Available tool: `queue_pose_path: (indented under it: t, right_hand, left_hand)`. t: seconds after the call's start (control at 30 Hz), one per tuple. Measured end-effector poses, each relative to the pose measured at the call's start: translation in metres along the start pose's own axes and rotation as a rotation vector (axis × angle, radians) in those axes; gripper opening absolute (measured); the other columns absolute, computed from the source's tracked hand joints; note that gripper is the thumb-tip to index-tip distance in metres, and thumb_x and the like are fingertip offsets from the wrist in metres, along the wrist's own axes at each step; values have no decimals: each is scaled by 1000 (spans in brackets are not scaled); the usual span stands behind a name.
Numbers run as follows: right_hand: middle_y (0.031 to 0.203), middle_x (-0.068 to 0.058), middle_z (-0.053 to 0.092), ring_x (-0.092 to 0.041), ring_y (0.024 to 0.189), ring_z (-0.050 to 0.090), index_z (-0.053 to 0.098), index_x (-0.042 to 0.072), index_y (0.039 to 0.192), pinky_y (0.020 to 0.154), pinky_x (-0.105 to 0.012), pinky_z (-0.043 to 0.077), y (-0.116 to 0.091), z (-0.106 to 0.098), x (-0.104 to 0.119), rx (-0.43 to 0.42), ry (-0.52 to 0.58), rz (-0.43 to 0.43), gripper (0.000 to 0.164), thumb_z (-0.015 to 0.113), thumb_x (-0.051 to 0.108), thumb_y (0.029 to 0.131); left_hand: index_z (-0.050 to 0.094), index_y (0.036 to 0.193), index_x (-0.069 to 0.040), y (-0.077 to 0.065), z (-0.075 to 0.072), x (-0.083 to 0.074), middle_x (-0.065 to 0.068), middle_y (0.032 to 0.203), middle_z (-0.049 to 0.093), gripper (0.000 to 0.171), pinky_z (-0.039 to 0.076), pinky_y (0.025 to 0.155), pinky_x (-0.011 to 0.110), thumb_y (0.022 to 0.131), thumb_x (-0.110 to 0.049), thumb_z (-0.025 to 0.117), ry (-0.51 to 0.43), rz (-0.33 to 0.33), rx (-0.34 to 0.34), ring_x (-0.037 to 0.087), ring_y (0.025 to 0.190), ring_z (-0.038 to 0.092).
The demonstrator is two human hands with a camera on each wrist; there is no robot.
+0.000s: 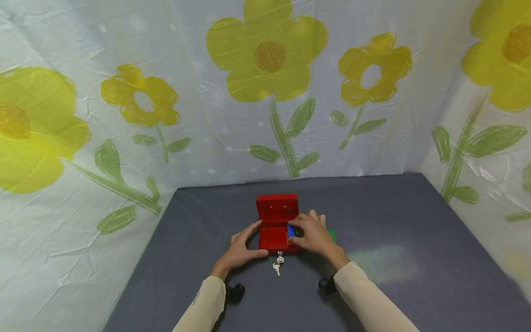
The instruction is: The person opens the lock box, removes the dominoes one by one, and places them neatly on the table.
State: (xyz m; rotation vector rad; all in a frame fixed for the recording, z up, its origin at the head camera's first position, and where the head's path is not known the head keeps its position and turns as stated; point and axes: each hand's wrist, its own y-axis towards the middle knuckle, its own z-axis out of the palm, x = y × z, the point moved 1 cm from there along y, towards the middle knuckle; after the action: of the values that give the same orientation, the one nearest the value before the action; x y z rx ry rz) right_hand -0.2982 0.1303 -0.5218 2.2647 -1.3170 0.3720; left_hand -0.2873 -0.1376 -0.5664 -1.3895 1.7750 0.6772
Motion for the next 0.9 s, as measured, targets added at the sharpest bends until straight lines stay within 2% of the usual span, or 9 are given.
queue_pose_path:
  t: [0.3, 0.53, 0.9]
  right_hand:
    - [113, -2, 71, -14, 85, 36, 74, 13, 126, 75, -39, 14, -1, -1, -1, -9, -3, 8, 52, 89, 28, 79]
    - [116, -3, 71, -14, 86, 36, 73, 13, 126, 75, -39, 14, -2, -2, -2, -10, 8, 5, 51, 88, 28, 79]
    - [113, -4, 71, -16, 91, 41, 74, 12, 124, 76, -39, 16, -5, -8, -2, -34, 38, 0, 48, 88, 25, 80]
  left_hand:
    - [38, 154, -45, 0, 0, 0, -3, 166, 35, 95, 24, 117, 64, 73, -53, 86, 12, -22, 0, 32, 151, 19]
    - [38, 155, -44, 0, 0, 1, -1, 166, 35, 95, 25, 116, 66, 73, -53, 86, 2, -14, 0, 34, 150, 19]
    - [38, 154, -45, 0, 1, 0, -3, 165, 37, 95, 21, 118, 65, 73, -52, 86, 17, -32, -1, 32, 153, 17]
